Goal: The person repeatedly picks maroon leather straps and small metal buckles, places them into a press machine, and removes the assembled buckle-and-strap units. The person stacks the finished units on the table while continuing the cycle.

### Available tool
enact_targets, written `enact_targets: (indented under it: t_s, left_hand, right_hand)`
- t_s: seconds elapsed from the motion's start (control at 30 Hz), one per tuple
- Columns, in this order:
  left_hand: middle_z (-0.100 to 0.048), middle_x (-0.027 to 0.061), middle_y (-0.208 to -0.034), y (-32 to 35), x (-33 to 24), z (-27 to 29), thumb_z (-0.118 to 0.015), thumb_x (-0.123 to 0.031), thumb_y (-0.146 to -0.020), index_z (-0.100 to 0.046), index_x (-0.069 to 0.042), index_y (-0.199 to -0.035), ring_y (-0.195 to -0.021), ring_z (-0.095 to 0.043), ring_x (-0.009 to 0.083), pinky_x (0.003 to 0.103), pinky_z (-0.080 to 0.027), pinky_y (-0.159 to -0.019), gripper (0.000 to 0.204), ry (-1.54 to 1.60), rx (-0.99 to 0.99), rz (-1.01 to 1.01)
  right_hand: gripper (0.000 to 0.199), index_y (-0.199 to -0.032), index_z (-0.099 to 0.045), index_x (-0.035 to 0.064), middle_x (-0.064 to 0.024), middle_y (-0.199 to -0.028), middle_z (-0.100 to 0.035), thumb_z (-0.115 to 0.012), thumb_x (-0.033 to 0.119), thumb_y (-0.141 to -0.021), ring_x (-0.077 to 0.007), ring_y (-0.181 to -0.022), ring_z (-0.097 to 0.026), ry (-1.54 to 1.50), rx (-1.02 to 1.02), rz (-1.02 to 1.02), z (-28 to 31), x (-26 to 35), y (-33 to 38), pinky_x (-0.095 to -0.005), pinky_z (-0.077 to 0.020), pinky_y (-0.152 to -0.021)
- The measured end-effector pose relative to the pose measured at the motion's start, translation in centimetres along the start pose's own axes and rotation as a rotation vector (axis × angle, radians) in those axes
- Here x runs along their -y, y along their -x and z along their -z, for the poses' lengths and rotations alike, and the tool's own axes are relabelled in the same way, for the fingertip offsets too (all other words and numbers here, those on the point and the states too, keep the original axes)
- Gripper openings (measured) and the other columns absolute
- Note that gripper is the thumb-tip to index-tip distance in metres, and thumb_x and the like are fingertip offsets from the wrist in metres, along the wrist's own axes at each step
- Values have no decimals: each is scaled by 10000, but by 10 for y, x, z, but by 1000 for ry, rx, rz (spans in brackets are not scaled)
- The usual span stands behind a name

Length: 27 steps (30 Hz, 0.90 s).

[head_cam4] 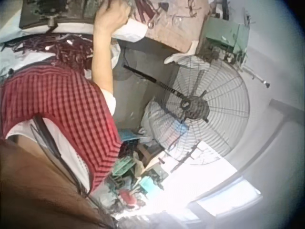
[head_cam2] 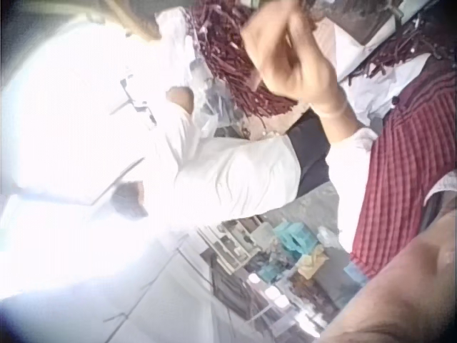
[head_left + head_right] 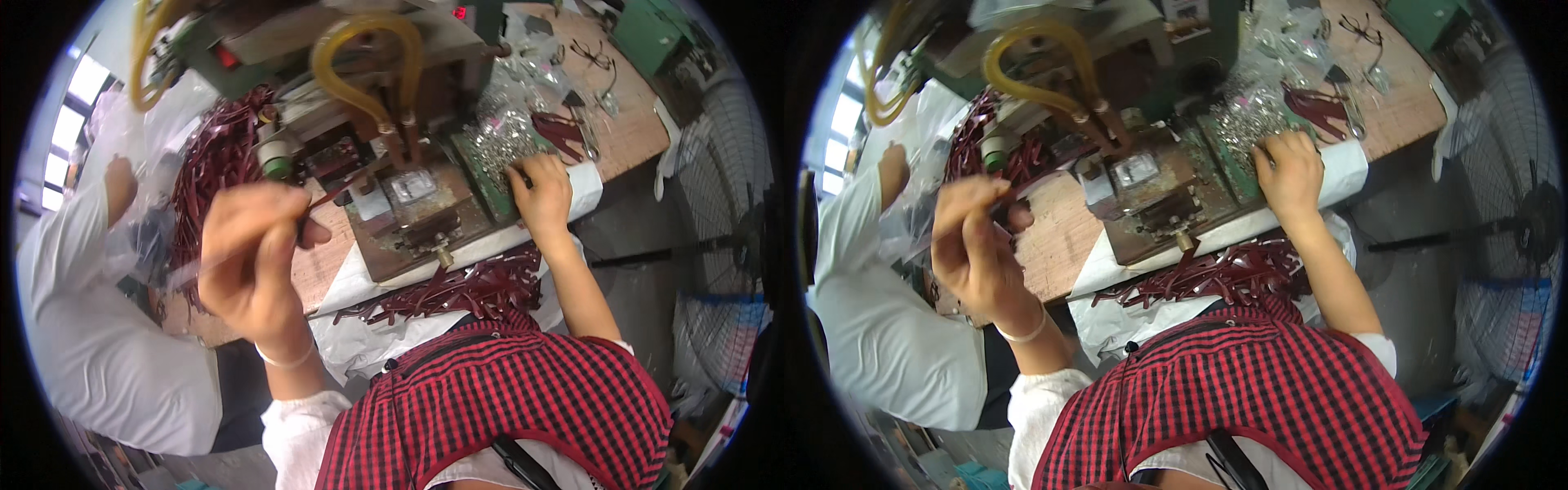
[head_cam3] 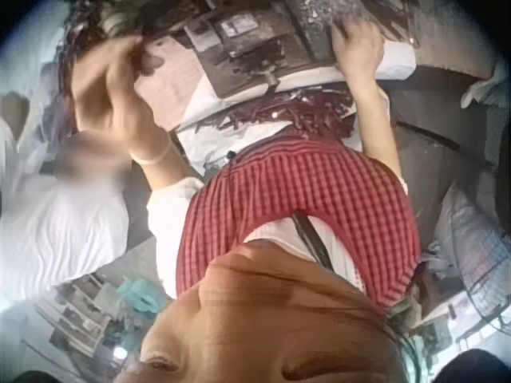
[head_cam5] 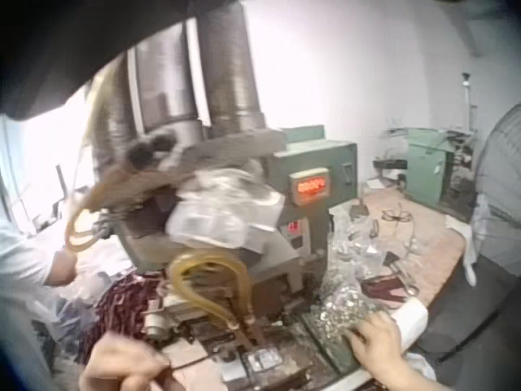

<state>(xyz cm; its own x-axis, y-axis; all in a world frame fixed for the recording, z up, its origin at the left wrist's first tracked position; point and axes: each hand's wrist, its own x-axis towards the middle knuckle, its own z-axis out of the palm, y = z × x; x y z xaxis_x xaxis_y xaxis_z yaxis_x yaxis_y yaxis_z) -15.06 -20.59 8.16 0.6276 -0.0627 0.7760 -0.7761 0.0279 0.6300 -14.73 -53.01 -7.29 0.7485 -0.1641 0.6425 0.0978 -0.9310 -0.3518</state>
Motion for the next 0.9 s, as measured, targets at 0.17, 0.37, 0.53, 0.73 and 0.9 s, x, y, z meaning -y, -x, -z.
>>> enact_targets:
  t_s: [0.17,0.37,0.53,0.73,0.9]
  left_hand:
    - [-708,246,-1062,54,27,-3,-612,-95,-1025,-648,49,-1128,-782,-685,247,349,-584,-708,180,-19,-96,178]
    - [-706,201,-952,-13,4,-19,-677,55,-932,-669,105,-1021,-750,-704,208,271,-589,-670,102,-377,-50,81]
    - [-715,194,-944,8,5,-16,-609,-5,-992,-650,83,-1036,-666,-651,159,247,-526,-633,107,-168,-40,86]
    - [-678,199,-934,46,12,-5,-643,-37,-983,-633,79,-1035,-662,-655,195,268,-570,-590,127,-48,-195,139]
    - [-659,209,-934,13,-11,-16,-578,-100,-1038,-618,60,-1053,-607,-569,148,219,-490,-551,166,-123,-98,-17]
  right_hand:
    - [209,-897,-749,77,-94,-965,-648,-837,207,-758,-319,-1033,-612,36,16,79,1,0,-17,-450,-520,-775]
    - [155,-896,-757,75,-70,-954,-664,-801,145,-765,-304,-1003,-625,41,63,65,-7,-4,-22,-437,-535,-790]
    - [123,-929,-770,68,-96,-897,-728,-750,65,-808,-314,-897,-670,-45,-90,108,-16,-7,-29,-425,-542,-794]
    - [122,-978,-774,38,-99,-913,-753,-748,76,-865,-239,-862,-707,-466,-12,-147,1,11,-34,-343,-546,-803]
    - [150,-1038,-740,34,-46,-937,-757,-711,87,-901,-116,-862,-697,-954,47,-180,24,92,-53,-271,-534,-783]
